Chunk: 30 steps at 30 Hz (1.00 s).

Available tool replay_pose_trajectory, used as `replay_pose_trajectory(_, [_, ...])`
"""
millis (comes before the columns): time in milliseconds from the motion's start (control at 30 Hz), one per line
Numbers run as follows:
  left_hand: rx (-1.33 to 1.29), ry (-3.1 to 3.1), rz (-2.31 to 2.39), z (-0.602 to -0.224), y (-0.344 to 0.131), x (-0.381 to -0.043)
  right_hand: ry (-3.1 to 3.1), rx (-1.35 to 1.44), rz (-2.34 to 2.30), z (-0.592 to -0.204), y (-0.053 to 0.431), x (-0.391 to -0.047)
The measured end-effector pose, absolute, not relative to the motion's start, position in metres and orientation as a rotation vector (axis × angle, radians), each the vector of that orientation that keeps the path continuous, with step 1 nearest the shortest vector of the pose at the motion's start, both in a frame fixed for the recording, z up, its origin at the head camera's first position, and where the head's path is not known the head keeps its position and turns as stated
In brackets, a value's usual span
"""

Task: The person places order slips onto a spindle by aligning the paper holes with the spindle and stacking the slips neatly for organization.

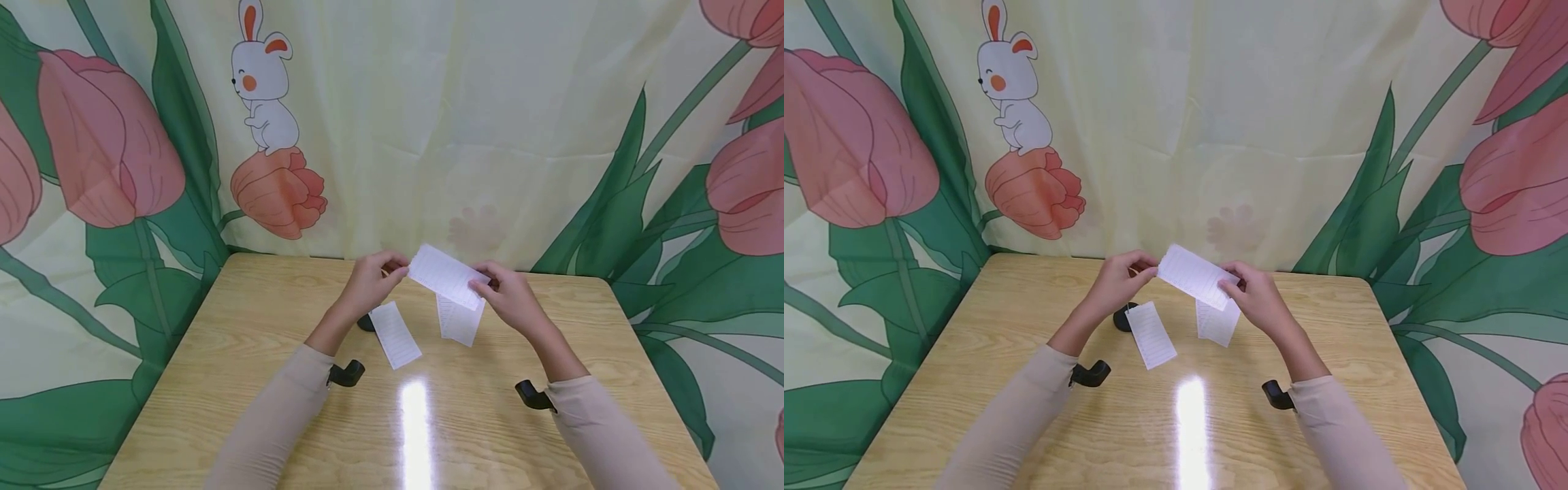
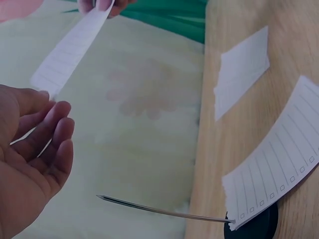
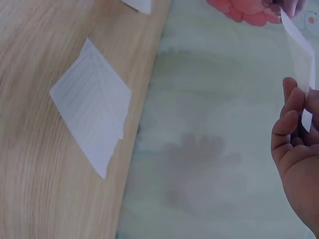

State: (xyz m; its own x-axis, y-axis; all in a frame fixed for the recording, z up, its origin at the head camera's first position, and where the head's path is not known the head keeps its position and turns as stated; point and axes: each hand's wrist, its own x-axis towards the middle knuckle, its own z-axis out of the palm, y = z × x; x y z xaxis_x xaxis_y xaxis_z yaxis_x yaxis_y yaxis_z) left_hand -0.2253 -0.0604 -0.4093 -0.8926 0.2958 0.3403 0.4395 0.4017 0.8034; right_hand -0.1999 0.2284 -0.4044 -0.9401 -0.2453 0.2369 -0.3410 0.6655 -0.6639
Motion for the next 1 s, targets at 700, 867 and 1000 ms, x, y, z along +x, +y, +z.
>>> replay_pose_trajectory(700, [-0.550,-2.588,-1.536,-0.404,-0.086,-0.234,-2.668,0.428,1.489,-0.436,0.188,-0.195])
replay_pose_trajectory(867, [-0.540,-2.630,-1.485,-0.405,-0.093,-0.237,-2.664,0.415,1.531,-0.443,0.178,-0.195])
replay_pose_trajectory(1000, [-0.535,-2.683,-1.439,-0.408,-0.097,-0.238,-2.663,0.404,1.574,-0.451,0.172,-0.193])
